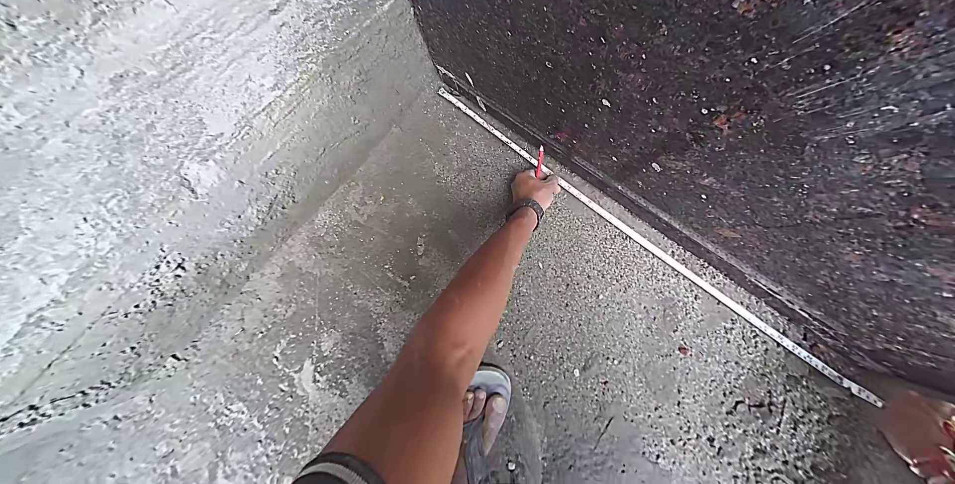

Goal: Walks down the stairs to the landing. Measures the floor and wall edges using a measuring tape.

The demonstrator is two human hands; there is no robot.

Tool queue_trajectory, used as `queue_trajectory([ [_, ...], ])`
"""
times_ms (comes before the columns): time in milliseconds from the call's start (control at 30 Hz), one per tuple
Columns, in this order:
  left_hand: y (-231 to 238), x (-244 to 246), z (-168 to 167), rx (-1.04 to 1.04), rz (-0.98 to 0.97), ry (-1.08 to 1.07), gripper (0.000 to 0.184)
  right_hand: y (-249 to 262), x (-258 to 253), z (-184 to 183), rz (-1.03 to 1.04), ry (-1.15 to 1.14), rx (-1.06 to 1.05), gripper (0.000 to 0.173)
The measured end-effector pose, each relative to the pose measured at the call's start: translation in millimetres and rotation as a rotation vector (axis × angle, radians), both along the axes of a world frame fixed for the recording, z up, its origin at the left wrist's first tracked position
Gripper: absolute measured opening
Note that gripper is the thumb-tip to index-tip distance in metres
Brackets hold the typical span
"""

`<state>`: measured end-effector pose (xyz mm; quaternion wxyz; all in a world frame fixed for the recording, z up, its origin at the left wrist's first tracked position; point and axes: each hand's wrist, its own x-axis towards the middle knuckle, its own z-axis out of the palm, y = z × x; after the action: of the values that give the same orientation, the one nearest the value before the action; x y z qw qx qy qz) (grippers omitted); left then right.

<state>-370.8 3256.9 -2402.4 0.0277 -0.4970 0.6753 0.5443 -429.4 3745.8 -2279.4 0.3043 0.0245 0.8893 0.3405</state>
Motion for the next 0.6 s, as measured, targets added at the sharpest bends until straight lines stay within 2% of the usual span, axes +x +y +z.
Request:
queue_trajectory([
  [133, 10, 1, 6, -0.001, -0.029, 0.015, 0.030, 10, -1, 5, -0.054, 0.029, -0.043, 0.033],
  [233, 16, 0, -4, 0.004, -0.022, 0.063, 0.038, 14, -8, 3, -0.113, 0.008, -0.004, 0.033],
  [333, 12, -2, -4, -0.032, -0.002, 0.074, 0.038, 8, -11, 0, -0.128, 0.030, -0.016, 0.028],
  [600, 7, -3, -12, -0.032, -0.012, 0.086, 0.034, 10, -11, -5, -0.074, 0.016, 0.041, 0.030],
])
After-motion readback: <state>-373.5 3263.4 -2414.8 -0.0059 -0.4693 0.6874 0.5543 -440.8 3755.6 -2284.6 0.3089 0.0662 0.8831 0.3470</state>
